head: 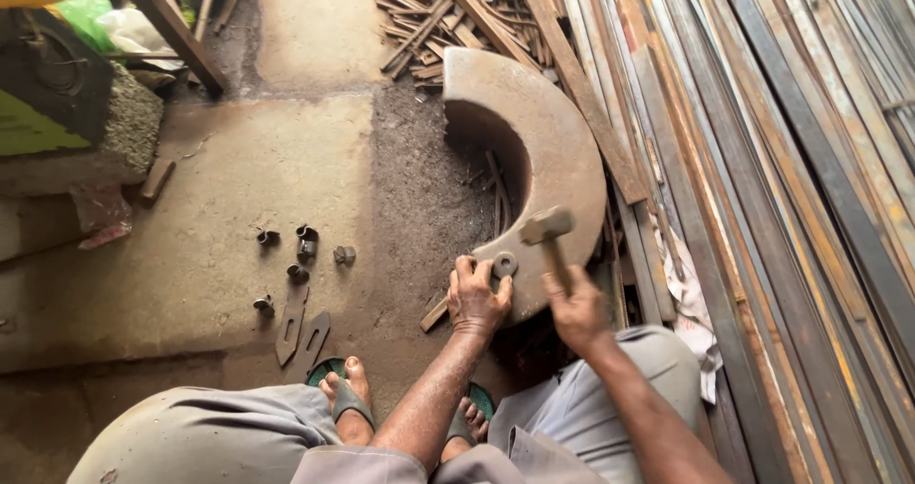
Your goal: The person sits on the ground and hammers small metal brackets and plates against a large curved metal form, repositioning each piece by hand and striking it with a hammer to bend or straighten it, working through pieces one at a time.
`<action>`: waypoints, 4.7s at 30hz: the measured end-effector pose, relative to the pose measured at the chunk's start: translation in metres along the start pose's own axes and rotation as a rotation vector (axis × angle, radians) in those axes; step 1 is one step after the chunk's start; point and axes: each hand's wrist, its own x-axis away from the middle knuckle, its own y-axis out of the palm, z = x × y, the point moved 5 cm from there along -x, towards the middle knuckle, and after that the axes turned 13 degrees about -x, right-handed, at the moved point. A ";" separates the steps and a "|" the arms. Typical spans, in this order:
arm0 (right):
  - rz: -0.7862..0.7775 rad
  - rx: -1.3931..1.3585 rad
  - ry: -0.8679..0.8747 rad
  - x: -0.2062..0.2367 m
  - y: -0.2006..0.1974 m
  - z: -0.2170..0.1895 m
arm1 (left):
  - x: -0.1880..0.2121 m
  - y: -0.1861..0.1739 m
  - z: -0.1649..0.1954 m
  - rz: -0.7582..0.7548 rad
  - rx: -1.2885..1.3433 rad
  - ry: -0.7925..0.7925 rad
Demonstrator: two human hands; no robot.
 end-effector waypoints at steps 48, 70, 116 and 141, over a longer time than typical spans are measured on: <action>-0.149 -0.082 0.699 -0.003 0.006 0.104 | -0.024 -0.012 -0.114 -0.131 0.247 -0.165; -0.034 0.166 0.431 -0.005 0.010 0.107 | 0.113 0.061 -0.166 -0.549 -0.611 -0.017; 0.058 -0.127 -0.160 0.034 -0.018 -0.037 | -0.017 0.010 -0.029 -0.478 0.186 0.068; -0.019 0.109 -0.129 0.031 0.005 -0.027 | -0.014 0.008 -0.030 -0.315 0.201 0.076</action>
